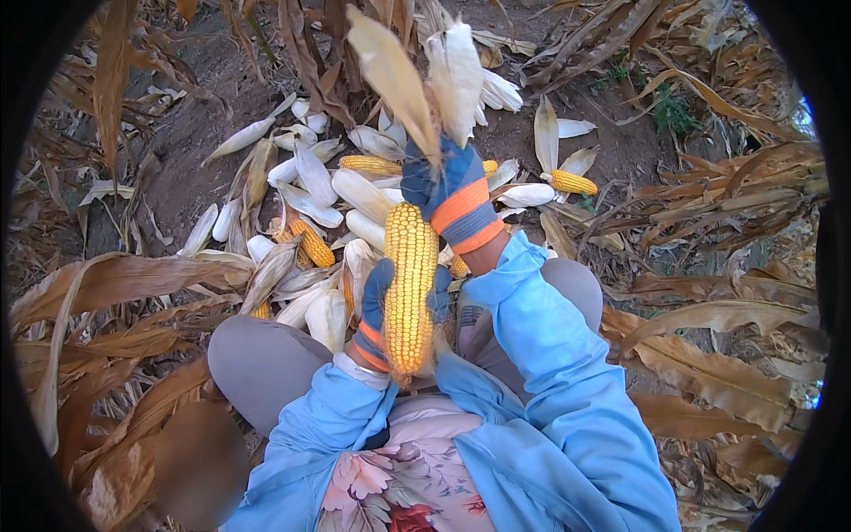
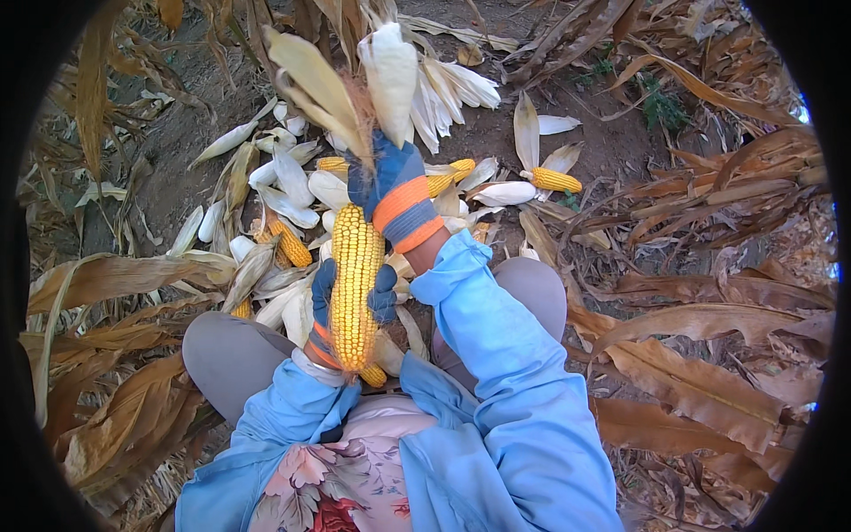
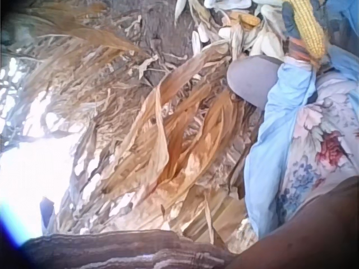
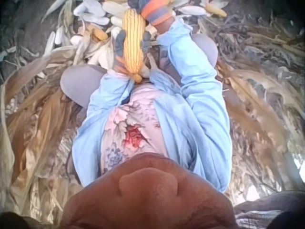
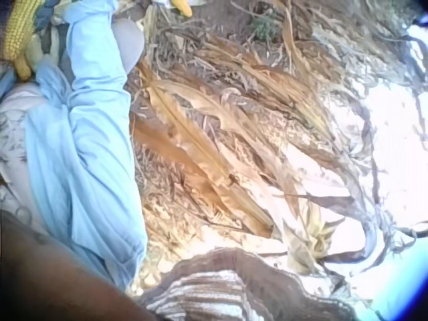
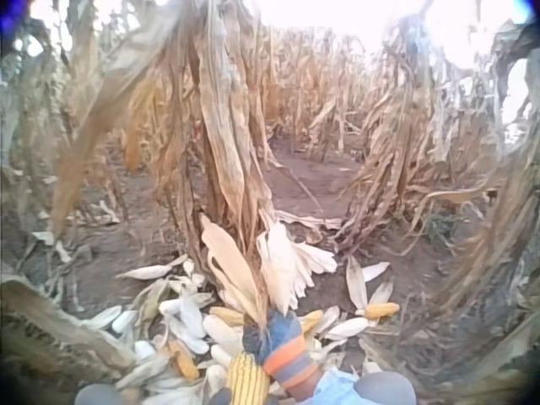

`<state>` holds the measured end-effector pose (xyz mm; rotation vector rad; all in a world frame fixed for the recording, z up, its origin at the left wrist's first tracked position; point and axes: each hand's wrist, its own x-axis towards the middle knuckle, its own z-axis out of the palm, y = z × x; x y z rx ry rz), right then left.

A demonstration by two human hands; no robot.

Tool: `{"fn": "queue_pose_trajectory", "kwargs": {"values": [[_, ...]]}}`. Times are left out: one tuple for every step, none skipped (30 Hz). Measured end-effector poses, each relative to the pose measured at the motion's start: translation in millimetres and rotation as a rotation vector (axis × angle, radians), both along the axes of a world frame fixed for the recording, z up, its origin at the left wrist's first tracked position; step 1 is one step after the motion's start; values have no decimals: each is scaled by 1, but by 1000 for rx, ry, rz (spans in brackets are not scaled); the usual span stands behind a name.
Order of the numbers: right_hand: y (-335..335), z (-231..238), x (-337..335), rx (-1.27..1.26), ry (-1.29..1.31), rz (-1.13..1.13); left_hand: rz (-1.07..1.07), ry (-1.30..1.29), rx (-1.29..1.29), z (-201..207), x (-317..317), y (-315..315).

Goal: The person sits on the ground in a cornfield and shucks corn cobs by hand. They remove the husks from several cobs, revealing the kernels, and place the shucked corn aside.

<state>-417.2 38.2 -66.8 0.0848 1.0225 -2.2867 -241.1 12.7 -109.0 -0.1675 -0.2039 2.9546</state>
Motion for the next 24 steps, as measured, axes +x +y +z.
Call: {"fn": "queue_pose_trajectory", "kwargs": {"values": [[8,-7,-6,-169,-73,84,-21,-14,-3,0,1,0],[3,2,1,-206,-58,161,4,61,41,-4,2,-2],[5,10,5,-235,-78,153,13,142,81,-6,1,0],[7,18,9,-264,-98,146,21,223,120,-6,0,2],[9,20,10,-290,-123,134,25,211,135,-4,0,4],[11,20,10,-310,-18,173,29,198,150,0,2,5],[12,20,9,-327,-2,181,33,185,165,4,5,6],[12,23,10,-345,14,190,51,-8,108,9,13,7],[11,25,11,-363,30,198,42,36,135,13,13,6],[11,27,13,-332,-64,133,33,81,161,17,11,5],[11,27,14,-344,-47,133,20,128,189,19,9,5],[12,27,14,-355,-31,133,6,105,182,21,9,6],[14,27,14,-366,-14,132,-9,82,175,22,9,6],[15,31,16,-347,-9,131,-20,58,165,23,9,6],[15,31,17,-373,-19,135,-37,117,165,20,9,5],[14,30,17,-399,-28,138,-55,175,165,13,8,4],[14,30,17,-421,-36,137,-76,233,169,10,7,4],[15,30,16,-415,-39,133,-65,236,173,8,7,4],[16,31,15,-409,-42,130,-54,238,177,7,8,4],[17,32,14,-404,-44,128,-46,227,122,7,7,4],[17,33,12,-363,-34,122,-39,216,65,6,7,3],[16,33,8,-321,-25,116,-37,189,-50,5,2,1],[18,33,4,-278,-13,105,-39,164,-163,6,-2,1],[21,30,0,-295,-22,148,-64,23,-453,14,1,-5]]}}
